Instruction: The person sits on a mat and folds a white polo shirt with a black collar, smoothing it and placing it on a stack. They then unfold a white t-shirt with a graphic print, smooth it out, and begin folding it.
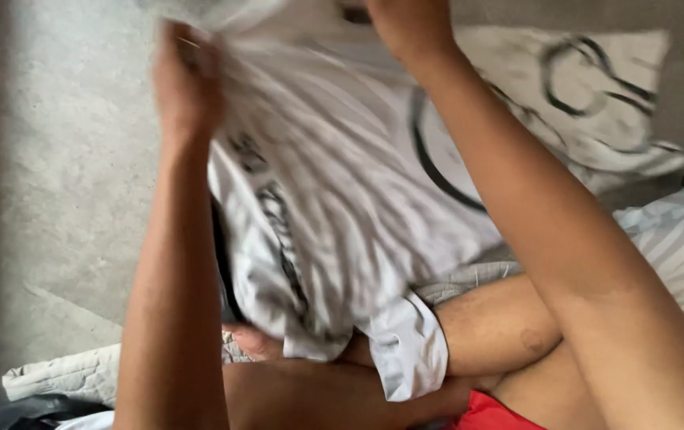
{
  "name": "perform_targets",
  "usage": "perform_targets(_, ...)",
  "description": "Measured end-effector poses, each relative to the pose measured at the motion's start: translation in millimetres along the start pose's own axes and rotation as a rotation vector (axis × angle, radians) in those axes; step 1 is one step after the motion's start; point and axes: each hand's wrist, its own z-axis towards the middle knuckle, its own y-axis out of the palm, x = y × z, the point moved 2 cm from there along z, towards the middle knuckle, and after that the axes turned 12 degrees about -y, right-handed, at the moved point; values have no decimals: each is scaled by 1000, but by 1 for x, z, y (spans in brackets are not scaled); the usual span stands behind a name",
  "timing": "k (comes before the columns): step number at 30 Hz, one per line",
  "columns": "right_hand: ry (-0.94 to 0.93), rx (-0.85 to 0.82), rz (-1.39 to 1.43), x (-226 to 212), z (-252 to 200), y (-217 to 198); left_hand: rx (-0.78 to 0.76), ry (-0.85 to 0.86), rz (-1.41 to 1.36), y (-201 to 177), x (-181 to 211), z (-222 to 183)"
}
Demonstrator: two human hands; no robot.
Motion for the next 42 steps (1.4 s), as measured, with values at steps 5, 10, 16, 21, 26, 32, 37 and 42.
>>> perform_targets(5, -131, 317, -123, 0, -25, -16, 390, -11, 546, -36, 26, -35)
perform_targets(10, 142, 251, -347, 62, -97, -9, -63, -21, 798, 2, 12, -116)
perform_targets(16, 492, 670, -369, 181, -190, -17, -151, 471, 830, 31, 15, -202)
perform_targets(21, 490, 846, 2, 208, -214, -25, -301, 277, 819, 40, 31, -231)
perform_targets(26, 477, 688, 222, 172, -233, -7, -249, 164, 857, 56, -12, -237)
perform_targets(32, 495, 457, 200, 113, -241, -11, -105, -62, 893, 15, -4, -248)
perform_targets(37, 465, 359, 99, 118, -231, 2, -104, -139, 903, 2, -11, -250)
perform_targets(42, 273, 626, 88, 149, -211, 4, -213, 245, 619, 13, 62, -285)
